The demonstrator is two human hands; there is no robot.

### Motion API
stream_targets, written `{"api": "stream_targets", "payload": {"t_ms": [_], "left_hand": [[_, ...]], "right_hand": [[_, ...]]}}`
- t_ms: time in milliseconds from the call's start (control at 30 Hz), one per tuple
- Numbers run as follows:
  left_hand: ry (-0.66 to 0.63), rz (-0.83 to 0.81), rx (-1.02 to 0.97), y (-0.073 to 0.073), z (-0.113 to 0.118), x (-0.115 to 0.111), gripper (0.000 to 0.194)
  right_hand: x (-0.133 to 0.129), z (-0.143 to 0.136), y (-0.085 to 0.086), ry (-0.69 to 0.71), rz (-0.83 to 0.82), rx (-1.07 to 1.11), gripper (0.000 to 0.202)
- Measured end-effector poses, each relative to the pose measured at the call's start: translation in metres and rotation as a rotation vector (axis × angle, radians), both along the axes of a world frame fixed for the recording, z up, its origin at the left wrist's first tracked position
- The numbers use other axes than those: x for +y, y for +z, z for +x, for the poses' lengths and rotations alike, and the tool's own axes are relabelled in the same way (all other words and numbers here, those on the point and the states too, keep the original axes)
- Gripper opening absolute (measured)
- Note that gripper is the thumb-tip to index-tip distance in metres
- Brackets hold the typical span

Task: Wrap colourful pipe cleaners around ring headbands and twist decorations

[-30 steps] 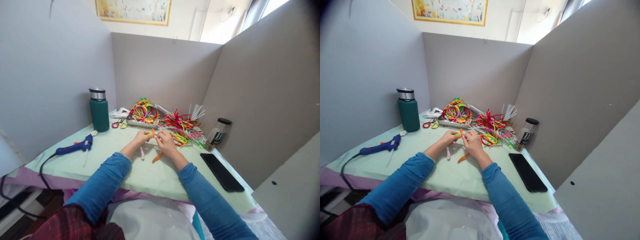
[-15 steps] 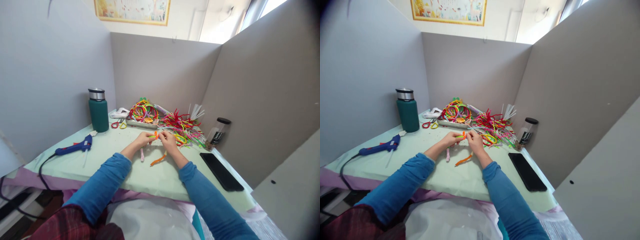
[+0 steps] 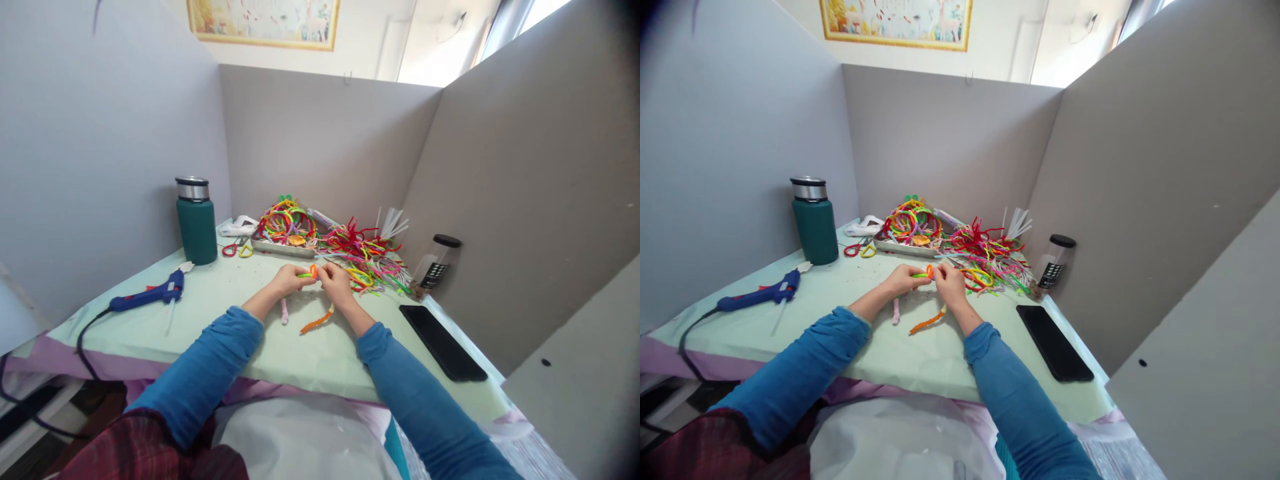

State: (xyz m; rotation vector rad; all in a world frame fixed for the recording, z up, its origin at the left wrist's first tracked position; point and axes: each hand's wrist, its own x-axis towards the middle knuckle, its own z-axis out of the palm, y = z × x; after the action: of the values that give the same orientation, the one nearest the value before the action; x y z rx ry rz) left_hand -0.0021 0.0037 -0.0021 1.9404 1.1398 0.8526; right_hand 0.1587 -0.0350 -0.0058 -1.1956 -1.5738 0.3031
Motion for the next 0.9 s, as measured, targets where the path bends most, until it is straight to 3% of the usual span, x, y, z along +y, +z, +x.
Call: {"api": "stream_targets", "payload": {"t_ms": [267, 433, 600, 900], "left_hand": [[-0.048, -0.116, -0.072, 0.003, 0.001, -0.005, 0.056], [-0.115, -0.198, -0.195, 0.006, 0.001, -0.008, 0.053], [-0.137, -0.189, -0.181, 0.007, 0.001, -0.009, 0.049], [-0.139, -0.161, -0.106, 0.001, 0.000, -0.004, 0.046]], "right_hand": [[-0.001, 0.001, 0.000, 0.006, 0.030, -0.003, 0.024], [-0.004, 0.001, 0.004, 0.099, 0.046, 0.042, 0.027], [0.000, 0.004, 0.006, 0.162, -0.126, 0.203, 0.041], [-0.010, 0.005, 0.018, 0.331, -0.308, 0.332, 0.030]]}}
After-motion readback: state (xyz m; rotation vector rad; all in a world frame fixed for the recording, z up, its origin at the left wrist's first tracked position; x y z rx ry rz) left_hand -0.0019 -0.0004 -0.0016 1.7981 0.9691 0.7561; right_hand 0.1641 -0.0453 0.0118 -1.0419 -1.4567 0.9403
